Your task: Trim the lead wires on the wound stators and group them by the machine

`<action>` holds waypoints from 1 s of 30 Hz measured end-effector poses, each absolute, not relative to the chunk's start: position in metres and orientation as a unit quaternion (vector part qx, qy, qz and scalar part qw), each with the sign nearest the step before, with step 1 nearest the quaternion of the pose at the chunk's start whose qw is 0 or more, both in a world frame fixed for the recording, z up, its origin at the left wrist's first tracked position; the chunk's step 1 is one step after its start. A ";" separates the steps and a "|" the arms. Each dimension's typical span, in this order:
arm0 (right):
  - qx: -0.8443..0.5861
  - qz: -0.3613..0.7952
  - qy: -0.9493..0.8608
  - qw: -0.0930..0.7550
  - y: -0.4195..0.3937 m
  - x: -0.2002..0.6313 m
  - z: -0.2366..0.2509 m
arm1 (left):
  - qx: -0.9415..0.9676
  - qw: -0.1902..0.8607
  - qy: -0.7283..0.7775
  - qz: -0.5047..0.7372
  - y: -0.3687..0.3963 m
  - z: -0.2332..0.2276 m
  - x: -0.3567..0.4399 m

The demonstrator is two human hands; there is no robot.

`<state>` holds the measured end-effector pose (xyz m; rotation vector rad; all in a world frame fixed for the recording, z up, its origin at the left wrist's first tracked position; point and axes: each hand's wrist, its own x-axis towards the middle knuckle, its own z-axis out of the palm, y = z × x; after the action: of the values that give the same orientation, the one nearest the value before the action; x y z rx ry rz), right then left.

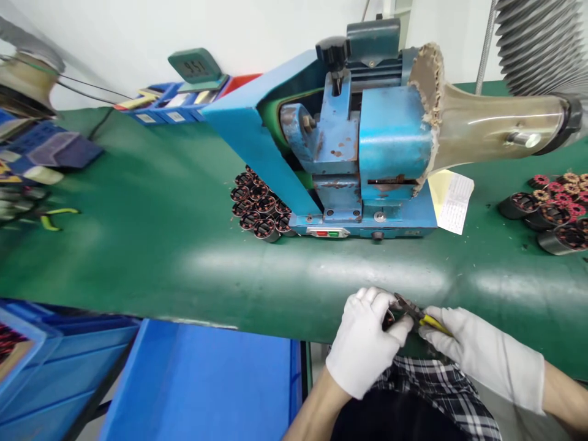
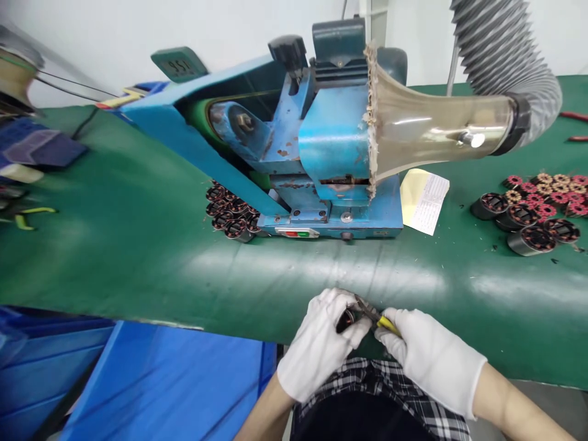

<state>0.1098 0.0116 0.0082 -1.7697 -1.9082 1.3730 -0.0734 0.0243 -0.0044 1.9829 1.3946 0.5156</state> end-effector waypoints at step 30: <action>-0.672 0.628 -0.287 0.266 -0.054 0.135 -0.004 | 0.831 0.048 0.516 0.205 -0.010 -0.009 -0.096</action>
<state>0.1348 -0.0537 -0.0039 -1.8158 -0.7759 1.6961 -0.0960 -0.0099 -0.0090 2.5324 1.5719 0.6263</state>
